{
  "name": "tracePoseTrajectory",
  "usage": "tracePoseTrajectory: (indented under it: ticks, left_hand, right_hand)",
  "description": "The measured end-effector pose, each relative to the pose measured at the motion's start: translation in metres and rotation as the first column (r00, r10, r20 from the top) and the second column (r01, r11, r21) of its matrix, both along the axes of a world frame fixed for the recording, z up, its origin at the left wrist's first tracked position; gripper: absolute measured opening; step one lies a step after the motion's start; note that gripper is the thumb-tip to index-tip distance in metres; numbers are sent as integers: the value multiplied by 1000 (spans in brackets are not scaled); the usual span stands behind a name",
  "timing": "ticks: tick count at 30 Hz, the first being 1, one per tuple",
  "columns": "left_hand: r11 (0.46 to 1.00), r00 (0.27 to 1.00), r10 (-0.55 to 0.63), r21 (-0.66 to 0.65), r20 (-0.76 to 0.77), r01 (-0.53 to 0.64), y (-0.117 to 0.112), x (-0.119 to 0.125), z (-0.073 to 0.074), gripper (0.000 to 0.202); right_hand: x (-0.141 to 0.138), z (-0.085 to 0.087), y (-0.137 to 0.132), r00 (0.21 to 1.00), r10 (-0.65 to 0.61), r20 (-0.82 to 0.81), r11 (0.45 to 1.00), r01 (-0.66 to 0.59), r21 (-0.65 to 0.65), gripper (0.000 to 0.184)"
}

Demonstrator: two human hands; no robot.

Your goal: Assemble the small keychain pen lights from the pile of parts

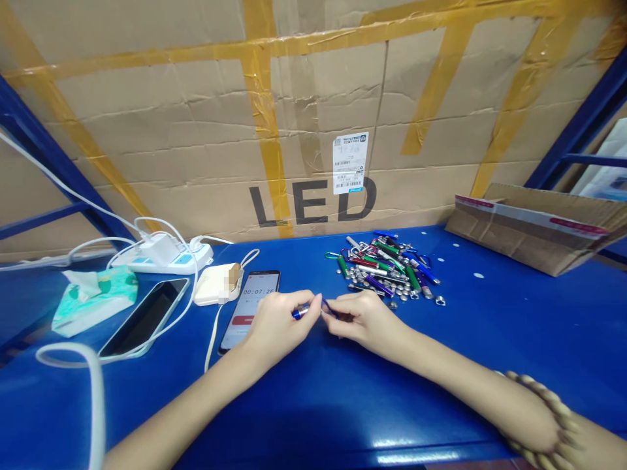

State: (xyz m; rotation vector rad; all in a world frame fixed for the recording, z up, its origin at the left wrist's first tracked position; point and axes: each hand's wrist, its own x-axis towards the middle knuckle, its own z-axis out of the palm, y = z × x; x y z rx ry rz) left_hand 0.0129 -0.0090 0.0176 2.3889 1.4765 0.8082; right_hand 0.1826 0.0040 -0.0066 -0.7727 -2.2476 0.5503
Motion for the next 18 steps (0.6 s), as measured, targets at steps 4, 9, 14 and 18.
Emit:
tracePoseTrajectory:
  ticks: [4, 9, 14, 18]
  left_hand:
    - [1000, 1000, 3, 2, -2, -3, 0, 1, 0, 37]
    - [1000, 1000, 16, -10, 4, -16, -1, 1, -1, 35]
    - [999, 999, 2, -43, 41, 0, -3, 1, 0, 30]
    - [998, 995, -12, -57, 95, 18, -6, 1, 4, 20]
  right_hand:
    - [0, 0, -1, 1000, -18, -19, 1000, 18, 2, 30]
    - [0, 0, -2, 1000, -20, -11, 998, 21, 56, 33]
    - [-1, 2, -2, 996, -82, -31, 991, 84, 108, 37]
    - [1, 3, 0, 990, -127, -58, 981, 134, 139, 34]
